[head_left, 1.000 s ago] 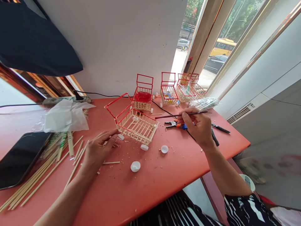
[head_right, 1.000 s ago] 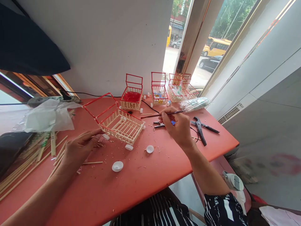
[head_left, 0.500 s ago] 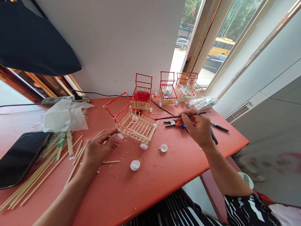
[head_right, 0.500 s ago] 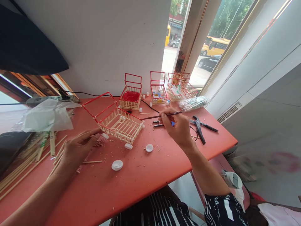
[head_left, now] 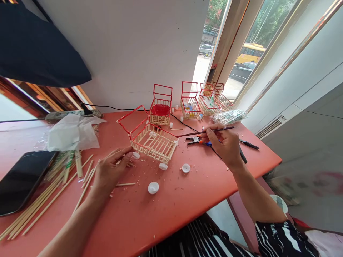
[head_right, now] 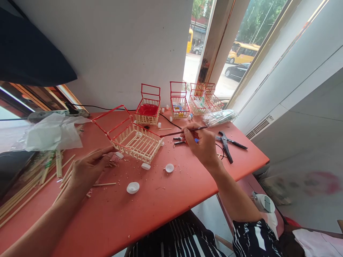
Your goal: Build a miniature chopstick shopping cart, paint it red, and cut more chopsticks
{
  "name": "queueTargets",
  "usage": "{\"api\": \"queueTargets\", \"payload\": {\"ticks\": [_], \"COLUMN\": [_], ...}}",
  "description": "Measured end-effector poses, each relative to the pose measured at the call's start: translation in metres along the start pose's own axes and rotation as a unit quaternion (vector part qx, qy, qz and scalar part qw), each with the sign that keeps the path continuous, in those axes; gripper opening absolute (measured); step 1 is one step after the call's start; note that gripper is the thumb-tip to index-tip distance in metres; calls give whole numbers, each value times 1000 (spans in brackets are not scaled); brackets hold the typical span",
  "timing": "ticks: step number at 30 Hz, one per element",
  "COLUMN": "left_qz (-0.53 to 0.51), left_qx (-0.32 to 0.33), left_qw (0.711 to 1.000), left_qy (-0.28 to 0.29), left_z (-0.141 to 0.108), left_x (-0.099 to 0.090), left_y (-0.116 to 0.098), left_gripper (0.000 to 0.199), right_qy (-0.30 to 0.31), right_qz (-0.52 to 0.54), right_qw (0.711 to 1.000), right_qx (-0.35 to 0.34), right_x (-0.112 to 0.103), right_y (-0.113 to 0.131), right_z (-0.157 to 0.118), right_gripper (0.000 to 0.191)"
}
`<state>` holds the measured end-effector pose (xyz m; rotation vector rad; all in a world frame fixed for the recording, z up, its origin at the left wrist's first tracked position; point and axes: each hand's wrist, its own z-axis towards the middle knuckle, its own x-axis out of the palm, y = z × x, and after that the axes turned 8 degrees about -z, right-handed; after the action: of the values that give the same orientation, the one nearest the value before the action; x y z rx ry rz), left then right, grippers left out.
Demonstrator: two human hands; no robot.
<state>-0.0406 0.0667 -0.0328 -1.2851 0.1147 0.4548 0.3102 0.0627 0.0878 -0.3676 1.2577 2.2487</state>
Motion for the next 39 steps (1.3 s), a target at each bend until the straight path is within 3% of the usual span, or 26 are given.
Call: {"api": "queueTargets", "payload": {"ticks": [7,14,25,39], "left_qz": [3,24,33,19], "left_qx": [-2,-9,32,27], "left_qw": [1000,1000,999,999], "left_qy": [3,4,-16,-7], "left_z": [-2,-1,0,2], "left_x": [0,-1,1,1], "left_y": [-3,2,6,8], "left_gripper": [38,40,37,39], "right_qy": [7,25,50,70], "right_qz": [-6,-135,-130,-124], "right_qw": [1000,985,966,959], "right_qx": [-10,-108,-218,-246], "right_x": [-10,-16,-16,-18], "right_y": [0,13,20,20], "right_z": [0,-8,-17,-20], "right_gripper": [22,14,16,19]}}
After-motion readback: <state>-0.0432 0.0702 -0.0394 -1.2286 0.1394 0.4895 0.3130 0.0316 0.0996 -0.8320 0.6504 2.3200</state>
